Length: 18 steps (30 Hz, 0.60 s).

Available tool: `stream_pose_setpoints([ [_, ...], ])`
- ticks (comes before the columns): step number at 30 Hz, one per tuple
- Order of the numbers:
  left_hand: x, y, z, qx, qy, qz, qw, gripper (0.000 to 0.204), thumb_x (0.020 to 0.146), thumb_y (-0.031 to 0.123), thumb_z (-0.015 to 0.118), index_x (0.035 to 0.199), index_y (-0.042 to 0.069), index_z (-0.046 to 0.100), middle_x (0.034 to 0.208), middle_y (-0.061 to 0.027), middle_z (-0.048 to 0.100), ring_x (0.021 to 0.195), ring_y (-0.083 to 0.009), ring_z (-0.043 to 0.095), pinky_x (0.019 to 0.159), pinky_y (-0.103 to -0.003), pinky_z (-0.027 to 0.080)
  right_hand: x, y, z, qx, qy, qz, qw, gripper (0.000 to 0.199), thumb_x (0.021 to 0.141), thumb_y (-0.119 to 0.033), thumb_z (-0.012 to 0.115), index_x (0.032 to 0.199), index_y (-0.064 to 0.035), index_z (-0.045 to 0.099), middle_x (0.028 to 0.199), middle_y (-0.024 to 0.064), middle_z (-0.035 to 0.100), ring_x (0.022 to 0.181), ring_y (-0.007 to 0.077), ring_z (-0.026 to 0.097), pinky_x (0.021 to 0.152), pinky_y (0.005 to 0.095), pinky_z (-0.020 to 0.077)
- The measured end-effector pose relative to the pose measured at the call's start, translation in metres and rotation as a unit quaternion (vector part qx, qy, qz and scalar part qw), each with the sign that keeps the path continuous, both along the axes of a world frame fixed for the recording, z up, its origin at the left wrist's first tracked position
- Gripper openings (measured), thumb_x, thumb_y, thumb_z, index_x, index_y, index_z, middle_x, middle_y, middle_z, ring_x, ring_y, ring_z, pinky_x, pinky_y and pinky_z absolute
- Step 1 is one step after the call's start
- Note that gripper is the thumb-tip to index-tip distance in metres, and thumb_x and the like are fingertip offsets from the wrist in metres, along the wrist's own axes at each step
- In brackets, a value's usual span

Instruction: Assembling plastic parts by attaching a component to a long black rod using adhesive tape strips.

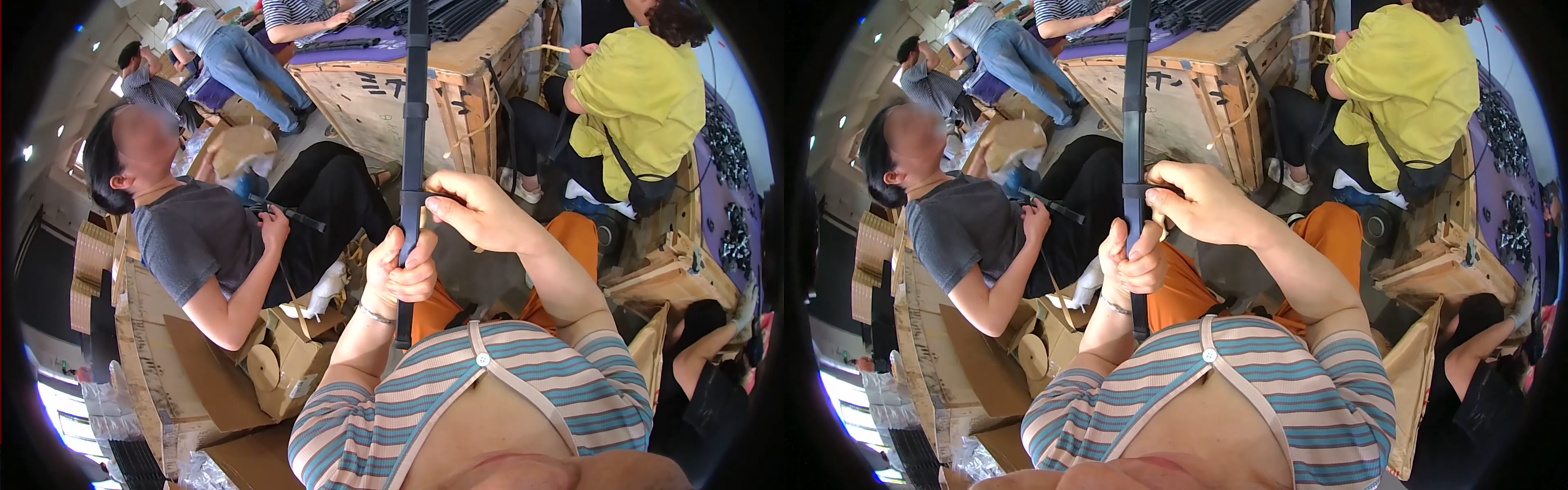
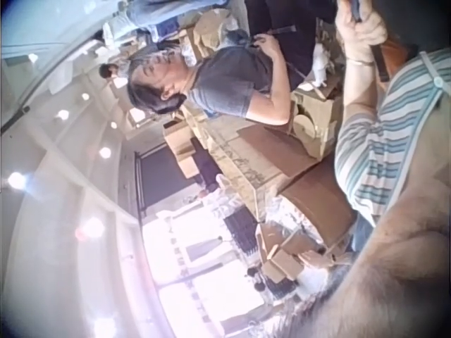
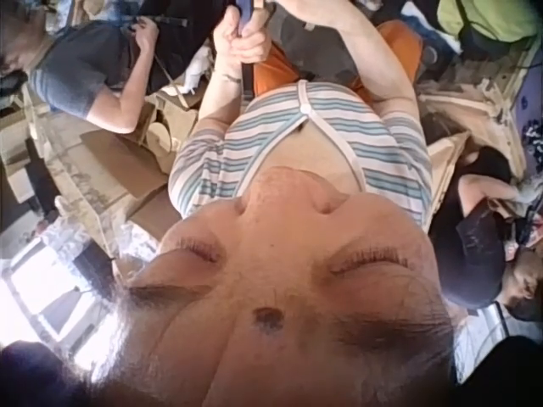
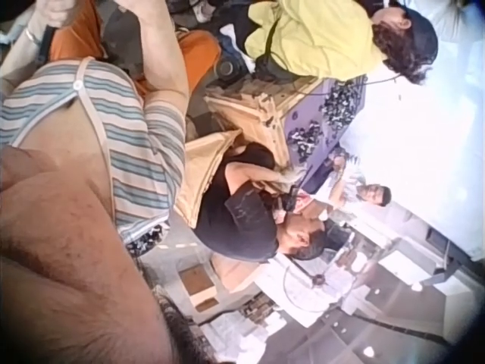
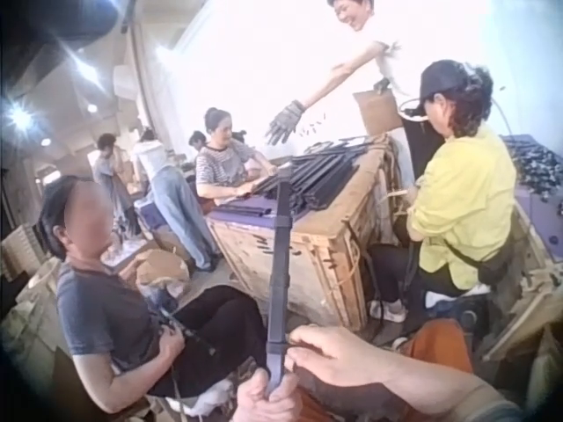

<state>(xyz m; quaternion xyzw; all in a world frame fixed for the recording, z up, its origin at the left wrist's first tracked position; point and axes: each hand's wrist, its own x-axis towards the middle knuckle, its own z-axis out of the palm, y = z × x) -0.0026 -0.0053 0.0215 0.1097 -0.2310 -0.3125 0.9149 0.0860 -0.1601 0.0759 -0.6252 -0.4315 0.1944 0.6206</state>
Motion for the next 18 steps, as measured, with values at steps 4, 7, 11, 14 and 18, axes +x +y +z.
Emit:
stream_pose_setpoints([
  [4, 0.0, 0.003, -0.004, 0.01, 0.001, 0.002, 1.0, 0.043, 0.091, 0.043, 0.043, 0.073, 0.005, 0.037, 0.044, 0.0058, 0.03, 0.032, -0.0027, 0.027, 0.03, -0.016, 0.024, 0.001, 0.008, -0.009, -0.002, -0.098, -0.049, 0.994, 0.015, 0.085, -0.012, 0.051, 0.087, 0.0019, 0.055, 0.06, 0.0082, 0.055, 0.055, 0.0149, 0.052, 0.053, 0.0302, 0.0418],
  [7, 0.001, 0.002, -0.005, 0.001, -0.008, -0.009, 1.0, 0.043, 0.091, 0.043, 0.044, 0.073, 0.005, 0.037, 0.044, 0.0062, 0.029, 0.032, -0.0025, 0.027, 0.029, -0.016, 0.023, 0.0, 0.014, -0.016, 0.016, -0.048, -0.033, 0.998, 0.013, 0.084, -0.01, 0.048, 0.084, 0.0019, 0.055, 0.057, 0.0057, 0.052, 0.053, 0.0126, 0.049, 0.05, 0.029, 0.0396],
  [11, 0.004, 0.0, -0.007, -0.049, -0.025, -0.049, 0.997, 0.042, 0.09, 0.041, 0.046, 0.071, 0.004, 0.037, 0.043, 0.0063, 0.029, 0.031, -0.0031, 0.027, 0.028, -0.017, 0.023, -0.002, 0.019, -0.016, 0.051, 0.069, -0.008, 0.996, 0.015, 0.083, -0.008, 0.045, 0.082, 0.0017, 0.057, 0.057, 0.0011, 0.048, 0.053, 0.008, 0.044, 0.049, 0.0252, 0.0375],
  [14, 0.003, -0.001, -0.01, -0.106, -0.02, -0.079, 0.991, 0.039, 0.09, 0.036, 0.046, 0.07, 0.004, 0.038, 0.043, 0.0058, 0.03, 0.03, -0.0038, 0.027, 0.028, -0.018, 0.023, -0.001, 0.029, -0.017, 0.04, 0.15, 0.004, 0.988, 0.016, 0.083, -0.008, 0.045, 0.082, 0.0003, 0.059, 0.059, -0.001, 0.049, 0.057, 0.0062, 0.045, 0.05, 0.0241, 0.0379],
  [18, 0.0, -0.013, -0.008, -0.077, -0.024, -0.149, 0.986, 0.028, 0.084, 0.024, 0.051, 0.071, 0.002, 0.04, 0.043, 0.0046, 0.033, 0.032, -0.0044, 0.03, 0.028, -0.018, 0.023, -0.005, 0.055, -0.059, 0.029, 0.158, 0.104, 0.982, 0.012, 0.082, -0.006, 0.051, 0.086, -0.0028, 0.063, 0.07, -0.001, 0.055, 0.067, 0.0051, 0.047, 0.063, 0.0228, 0.0394],
])
